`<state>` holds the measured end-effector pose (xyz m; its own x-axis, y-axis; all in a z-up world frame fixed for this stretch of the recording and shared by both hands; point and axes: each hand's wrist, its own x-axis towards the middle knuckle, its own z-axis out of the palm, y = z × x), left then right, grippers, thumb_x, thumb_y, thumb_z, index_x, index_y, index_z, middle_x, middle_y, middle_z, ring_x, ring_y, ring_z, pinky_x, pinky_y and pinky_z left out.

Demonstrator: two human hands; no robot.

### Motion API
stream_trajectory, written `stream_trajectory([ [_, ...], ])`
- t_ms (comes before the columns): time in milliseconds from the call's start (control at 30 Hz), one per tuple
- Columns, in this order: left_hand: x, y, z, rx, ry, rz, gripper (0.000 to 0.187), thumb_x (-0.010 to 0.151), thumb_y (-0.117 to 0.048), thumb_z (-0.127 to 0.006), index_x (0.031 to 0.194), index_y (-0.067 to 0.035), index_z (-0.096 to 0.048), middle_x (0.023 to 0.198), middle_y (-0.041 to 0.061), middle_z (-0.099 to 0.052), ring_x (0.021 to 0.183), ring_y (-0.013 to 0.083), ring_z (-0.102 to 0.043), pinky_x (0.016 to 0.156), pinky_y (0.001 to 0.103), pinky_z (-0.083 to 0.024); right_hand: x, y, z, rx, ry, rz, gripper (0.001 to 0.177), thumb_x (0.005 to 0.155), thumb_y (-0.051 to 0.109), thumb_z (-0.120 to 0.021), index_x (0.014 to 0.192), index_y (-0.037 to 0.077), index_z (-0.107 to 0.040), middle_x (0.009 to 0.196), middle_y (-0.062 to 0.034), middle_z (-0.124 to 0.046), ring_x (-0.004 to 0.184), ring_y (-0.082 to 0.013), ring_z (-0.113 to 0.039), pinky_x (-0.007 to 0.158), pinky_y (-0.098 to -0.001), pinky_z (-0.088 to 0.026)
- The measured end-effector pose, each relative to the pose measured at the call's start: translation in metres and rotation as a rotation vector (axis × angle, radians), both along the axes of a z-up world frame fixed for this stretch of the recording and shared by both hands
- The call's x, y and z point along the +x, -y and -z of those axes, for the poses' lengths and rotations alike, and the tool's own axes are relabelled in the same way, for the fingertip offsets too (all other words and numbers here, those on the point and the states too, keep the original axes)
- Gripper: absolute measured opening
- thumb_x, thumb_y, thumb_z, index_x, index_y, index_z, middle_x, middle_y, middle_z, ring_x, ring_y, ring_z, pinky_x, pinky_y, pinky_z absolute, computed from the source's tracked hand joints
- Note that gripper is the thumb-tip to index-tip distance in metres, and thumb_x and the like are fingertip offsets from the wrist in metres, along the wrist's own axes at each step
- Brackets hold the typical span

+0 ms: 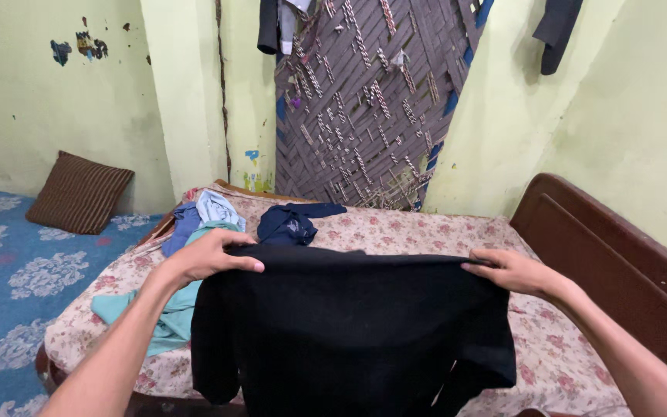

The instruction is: The person folds a gray shirt, a black shirt, and a blue shirt one by one on a bed and places each folded item into a wooden wardrobe.

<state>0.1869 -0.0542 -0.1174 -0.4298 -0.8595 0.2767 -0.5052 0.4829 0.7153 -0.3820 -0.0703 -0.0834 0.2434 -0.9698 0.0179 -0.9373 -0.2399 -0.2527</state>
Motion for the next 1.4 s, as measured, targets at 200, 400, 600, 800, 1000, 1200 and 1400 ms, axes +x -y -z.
stream_trajectory([
  [200,-0.006,0.032,0.024,-0.013,-0.185,-0.212,0.035,0.08,-0.026,-0.082,0.107,-0.004,-0.081,0.095,0.005,-0.081,0.09,0.0117,-0.07,0.084,0.028,-0.053,-0.008,0.024,0.012,0.283,0.391,0.209,0.075,0.09,0.065,-0.055,0.144,0.013,-0.061,0.152,-0.0092,-0.056,0.143,-0.0231,-0.047,0.12,-0.0405,-0.03],
  [400,-0.02,0.083,0.047,0.067,-0.461,-0.133,0.034,0.083,-0.024,-0.079,0.11,-0.004,-0.081,0.1,0.001,-0.079,0.092,0.0104,-0.069,0.087,0.027,-0.054,-0.021,0.066,0.028,0.233,0.834,-0.011,0.047,0.101,0.042,-0.063,0.127,0.003,-0.063,0.143,-0.0409,-0.048,0.127,-0.0414,-0.056,0.106,-0.0498,-0.042],
  [600,-0.032,0.162,0.102,-0.072,-0.536,-0.051,0.033,0.09,-0.026,-0.077,0.112,-0.001,-0.081,0.098,0.004,-0.078,0.088,0.0097,-0.067,0.082,0.025,-0.053,-0.012,0.104,0.08,-0.46,0.28,-0.076,0.03,0.098,0.034,-0.059,0.119,0.012,-0.065,0.101,-0.0095,-0.079,0.09,-0.0162,-0.072,0.085,-0.0334,-0.054],
  [800,-0.064,0.245,0.143,-0.293,-0.684,-0.118,0.03,0.09,-0.022,-0.076,0.114,-0.004,-0.078,0.095,0.0,-0.074,0.085,0.0072,-0.064,0.077,0.024,-0.051,0.001,0.159,0.136,-0.917,0.344,0.185,0.025,0.106,0.028,-0.061,0.12,0.008,-0.069,0.077,-0.0275,-0.063,0.068,-0.0341,-0.059,0.067,-0.0414,-0.051],
  [1000,-0.086,0.34,0.167,-0.527,-0.738,-0.04,0.024,0.093,-0.017,-0.072,0.111,-0.002,-0.077,0.096,-0.002,-0.075,0.089,0.0061,-0.066,0.082,0.021,-0.051,0.004,0.226,0.176,-1.112,0.268,0.024,0.024,0.106,0.025,-0.061,0.116,0.005,-0.069,0.088,-0.0259,-0.067,0.071,-0.0233,-0.06,0.07,-0.0379,-0.05],
  [1200,-0.109,0.439,0.186,-0.622,-0.661,-0.11,0.023,0.093,-0.019,-0.073,0.108,-0.003,-0.077,0.094,0.001,-0.076,0.087,0.0085,-0.067,0.08,0.024,-0.052,-0.014,0.289,0.193,-0.94,0.243,0.172,0.027,0.104,0.027,-0.061,0.118,0.005,-0.068,0.09,-0.0267,-0.07,0.074,-0.0368,-0.07,0.075,-0.0412,-0.053],
  [1400,-0.14,0.523,0.197,-0.693,-0.504,-0.24,0.025,0.092,-0.024,-0.074,0.109,-0.007,-0.077,0.096,0.008,-0.079,0.089,0.0146,-0.073,0.083,0.029,-0.054,-0.04,0.362,0.189,-0.908,0.105,0.152,0.027,0.105,0.029,-0.061,0.116,0.006,-0.07,0.095,-0.0262,-0.071,0.086,-0.0421,-0.07,0.078,-0.0443,-0.054],
])
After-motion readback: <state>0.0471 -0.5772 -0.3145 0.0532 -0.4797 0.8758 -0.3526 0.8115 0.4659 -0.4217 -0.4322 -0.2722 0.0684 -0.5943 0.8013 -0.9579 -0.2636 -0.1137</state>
